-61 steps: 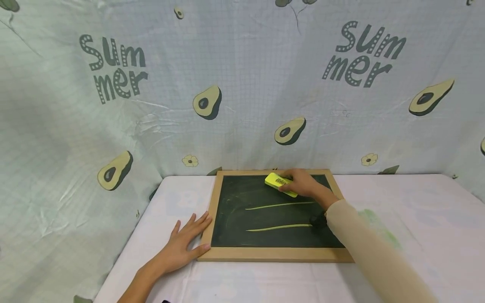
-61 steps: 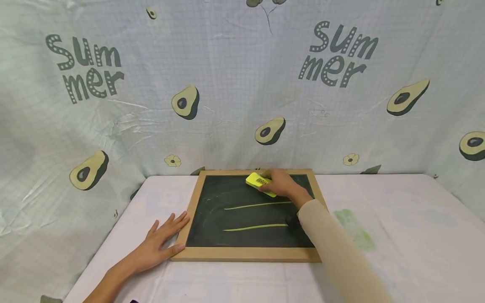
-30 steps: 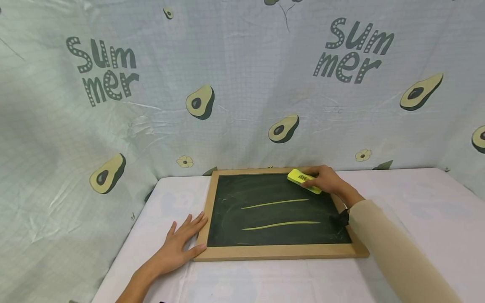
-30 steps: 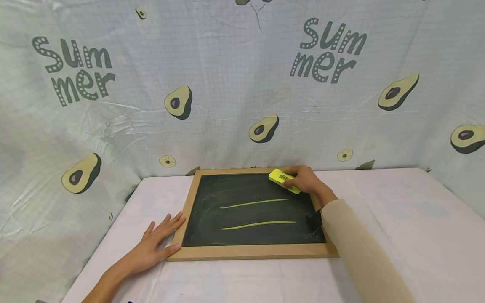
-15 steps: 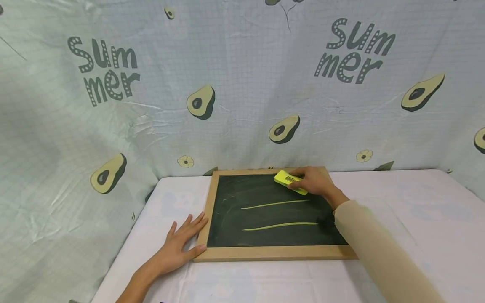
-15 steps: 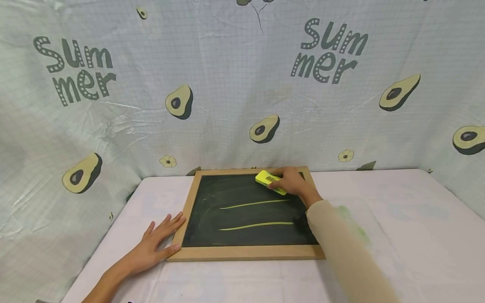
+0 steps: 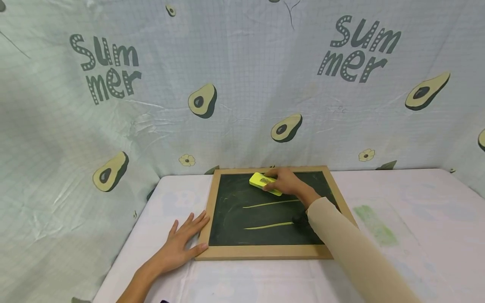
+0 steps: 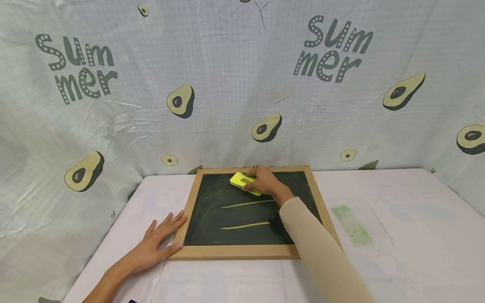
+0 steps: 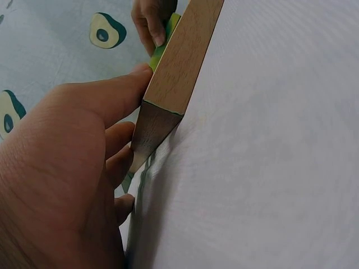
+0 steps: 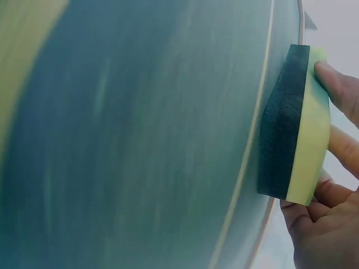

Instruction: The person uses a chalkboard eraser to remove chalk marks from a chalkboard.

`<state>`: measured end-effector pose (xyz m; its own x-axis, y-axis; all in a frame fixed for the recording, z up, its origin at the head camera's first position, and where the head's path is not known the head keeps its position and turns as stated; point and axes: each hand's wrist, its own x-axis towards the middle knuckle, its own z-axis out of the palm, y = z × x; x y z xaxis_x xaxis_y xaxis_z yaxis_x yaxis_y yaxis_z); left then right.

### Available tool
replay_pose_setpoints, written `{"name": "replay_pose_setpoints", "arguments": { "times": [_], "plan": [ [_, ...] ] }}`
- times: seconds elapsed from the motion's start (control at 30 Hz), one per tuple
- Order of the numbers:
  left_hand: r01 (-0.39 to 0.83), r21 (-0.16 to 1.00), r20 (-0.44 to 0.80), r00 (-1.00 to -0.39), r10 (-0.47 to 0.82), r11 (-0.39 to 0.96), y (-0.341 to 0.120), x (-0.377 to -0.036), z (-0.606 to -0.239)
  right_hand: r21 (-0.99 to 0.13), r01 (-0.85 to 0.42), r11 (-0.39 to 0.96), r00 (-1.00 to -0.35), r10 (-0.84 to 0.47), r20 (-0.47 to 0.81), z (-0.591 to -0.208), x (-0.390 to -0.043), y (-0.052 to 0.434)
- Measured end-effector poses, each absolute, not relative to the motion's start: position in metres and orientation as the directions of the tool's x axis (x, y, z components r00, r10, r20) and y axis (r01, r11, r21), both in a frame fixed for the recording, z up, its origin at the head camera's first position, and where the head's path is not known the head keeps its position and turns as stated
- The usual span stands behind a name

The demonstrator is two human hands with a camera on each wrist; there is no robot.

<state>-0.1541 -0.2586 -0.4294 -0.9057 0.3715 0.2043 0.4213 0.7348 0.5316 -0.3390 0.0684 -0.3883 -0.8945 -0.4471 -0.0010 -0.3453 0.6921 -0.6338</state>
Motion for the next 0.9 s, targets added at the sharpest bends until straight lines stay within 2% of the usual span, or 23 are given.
{"name": "replay_pose_setpoints", "arguments": {
  "times": [0.23, 0.47, 0.7, 0.9],
  "plan": [
    [0.411, 0.538, 0.196, -0.91, 0.365, 0.736, -0.259, -0.154, -0.43, -0.662, -0.344, 0.666, -0.887, -0.461, -0.004, -0.393, -0.336, 0.035],
    [0.408, 0.532, 0.197, -0.912, 0.36, 0.742, -0.258, -0.154, -0.43, -0.638, -0.379, 0.671, -0.866, -0.5, -0.01, -0.389, -0.33, 0.008],
    [0.404, 0.53, 0.191, -0.914, 0.359, 0.746, -0.258, -0.153, -0.428, -0.631, -0.399, 0.666, -0.853, -0.521, -0.011, -0.387, -0.325, 0.002],
    [0.406, 0.537, 0.189, -0.912, 0.363, 0.739, -0.257, -0.153, -0.428, -0.575, -0.442, 0.689, -0.84, -0.542, -0.003, -0.386, -0.329, 0.004]
  ]
}}
